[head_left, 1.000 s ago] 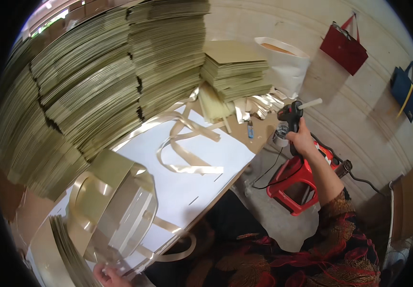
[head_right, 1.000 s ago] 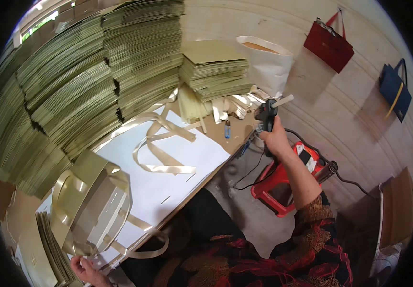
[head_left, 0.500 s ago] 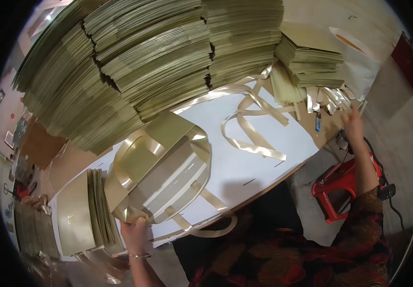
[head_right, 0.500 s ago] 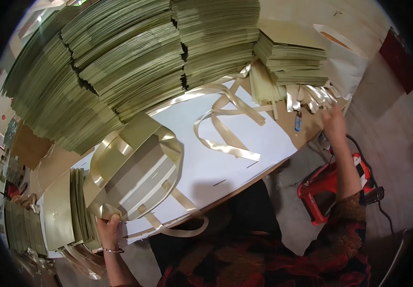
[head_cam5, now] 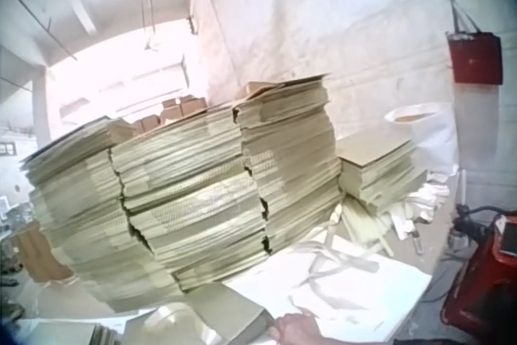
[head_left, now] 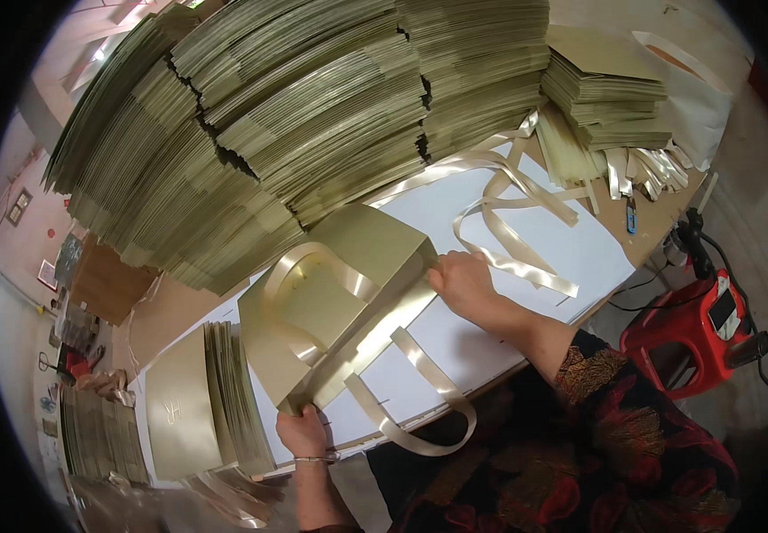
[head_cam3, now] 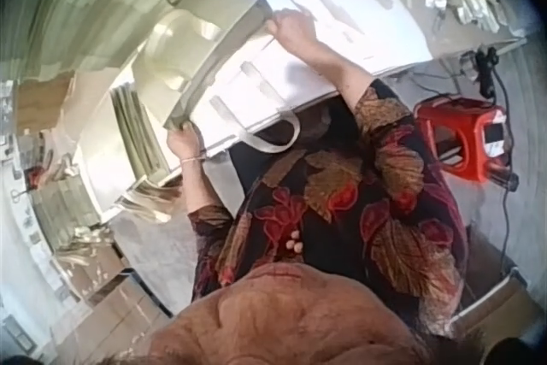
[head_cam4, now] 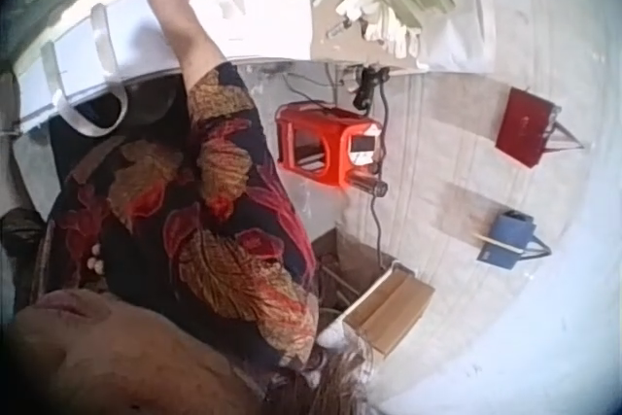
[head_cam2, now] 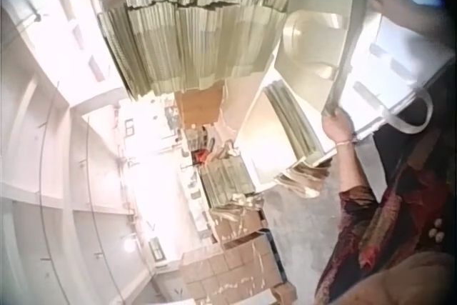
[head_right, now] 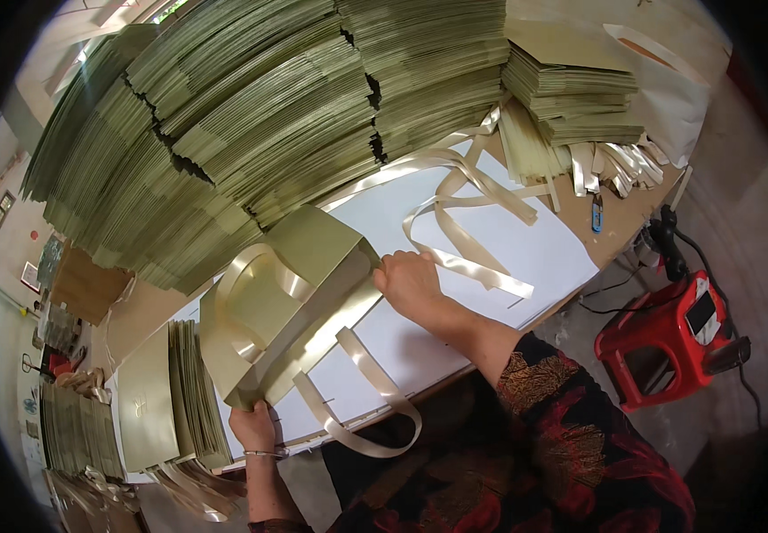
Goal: Attaching ribbon handles to paper gift bags using a hot glue gun.
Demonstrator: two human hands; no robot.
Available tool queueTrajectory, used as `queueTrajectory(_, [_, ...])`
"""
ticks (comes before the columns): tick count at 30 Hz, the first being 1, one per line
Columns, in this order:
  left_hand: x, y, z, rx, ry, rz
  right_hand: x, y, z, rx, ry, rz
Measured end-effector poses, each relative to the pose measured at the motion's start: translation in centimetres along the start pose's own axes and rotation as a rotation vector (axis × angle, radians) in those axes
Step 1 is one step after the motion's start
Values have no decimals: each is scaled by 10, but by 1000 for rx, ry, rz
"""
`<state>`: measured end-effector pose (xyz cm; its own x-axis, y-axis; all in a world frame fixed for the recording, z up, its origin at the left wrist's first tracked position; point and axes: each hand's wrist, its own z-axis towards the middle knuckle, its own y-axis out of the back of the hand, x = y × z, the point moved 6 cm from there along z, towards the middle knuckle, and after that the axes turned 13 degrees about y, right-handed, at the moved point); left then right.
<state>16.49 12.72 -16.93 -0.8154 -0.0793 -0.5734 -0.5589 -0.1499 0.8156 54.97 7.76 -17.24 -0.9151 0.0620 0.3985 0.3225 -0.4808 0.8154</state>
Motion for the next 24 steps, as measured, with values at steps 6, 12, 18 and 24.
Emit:
queueTrajectory(6, [11,4,-5,-73,88,-204,16,-4,-7,99,68,-114])
queueTrajectory(12, [-92,19,-80,331,-591,-310,15,-6,-6,177,40,-90])
queueTrajectory(18, [-190,-122,-46,730,-984,336,23,-19,-5,-5,155,-87])
queueTrajectory(24, [-158,-112,-26,1020,-795,387,15,2,-13,-131,267,-94])
